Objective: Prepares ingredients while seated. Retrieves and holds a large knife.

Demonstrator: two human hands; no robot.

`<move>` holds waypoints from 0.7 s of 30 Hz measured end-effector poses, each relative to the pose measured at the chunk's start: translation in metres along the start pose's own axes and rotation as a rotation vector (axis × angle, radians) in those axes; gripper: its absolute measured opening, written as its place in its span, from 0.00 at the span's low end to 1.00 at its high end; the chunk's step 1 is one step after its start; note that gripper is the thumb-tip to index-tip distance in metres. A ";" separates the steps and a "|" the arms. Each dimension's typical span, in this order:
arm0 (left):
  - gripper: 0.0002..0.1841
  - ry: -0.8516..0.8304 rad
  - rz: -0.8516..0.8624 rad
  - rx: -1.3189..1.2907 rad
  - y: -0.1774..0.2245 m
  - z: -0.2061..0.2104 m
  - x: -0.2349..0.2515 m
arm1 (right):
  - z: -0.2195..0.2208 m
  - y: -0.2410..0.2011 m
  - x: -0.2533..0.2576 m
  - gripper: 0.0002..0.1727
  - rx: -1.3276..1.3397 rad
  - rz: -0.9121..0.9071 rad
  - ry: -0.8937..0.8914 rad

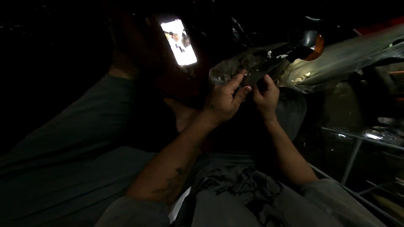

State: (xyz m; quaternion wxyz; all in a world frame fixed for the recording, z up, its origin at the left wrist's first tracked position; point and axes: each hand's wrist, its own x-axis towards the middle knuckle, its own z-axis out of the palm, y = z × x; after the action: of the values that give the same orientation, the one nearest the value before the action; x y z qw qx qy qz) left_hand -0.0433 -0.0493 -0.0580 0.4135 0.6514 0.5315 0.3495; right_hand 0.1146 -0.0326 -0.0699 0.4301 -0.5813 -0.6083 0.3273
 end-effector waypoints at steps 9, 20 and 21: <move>0.25 0.035 -0.022 -0.031 0.000 0.004 0.000 | 0.009 -0.001 -0.004 0.10 -0.279 -0.208 0.161; 0.18 -0.114 -0.281 -0.831 0.002 -0.007 0.003 | 0.002 0.000 0.005 0.07 0.456 0.098 -0.037; 0.18 -0.123 -0.308 -0.860 0.002 -0.008 0.003 | 0.000 0.000 0.007 0.07 0.532 0.175 -0.063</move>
State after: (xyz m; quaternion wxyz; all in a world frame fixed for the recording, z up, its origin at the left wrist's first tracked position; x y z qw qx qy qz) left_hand -0.0489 -0.0453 -0.0524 0.7242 0.3536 0.4032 0.4334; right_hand 0.1150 -0.0259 -0.0693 0.5185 -0.4878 -0.4616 0.5293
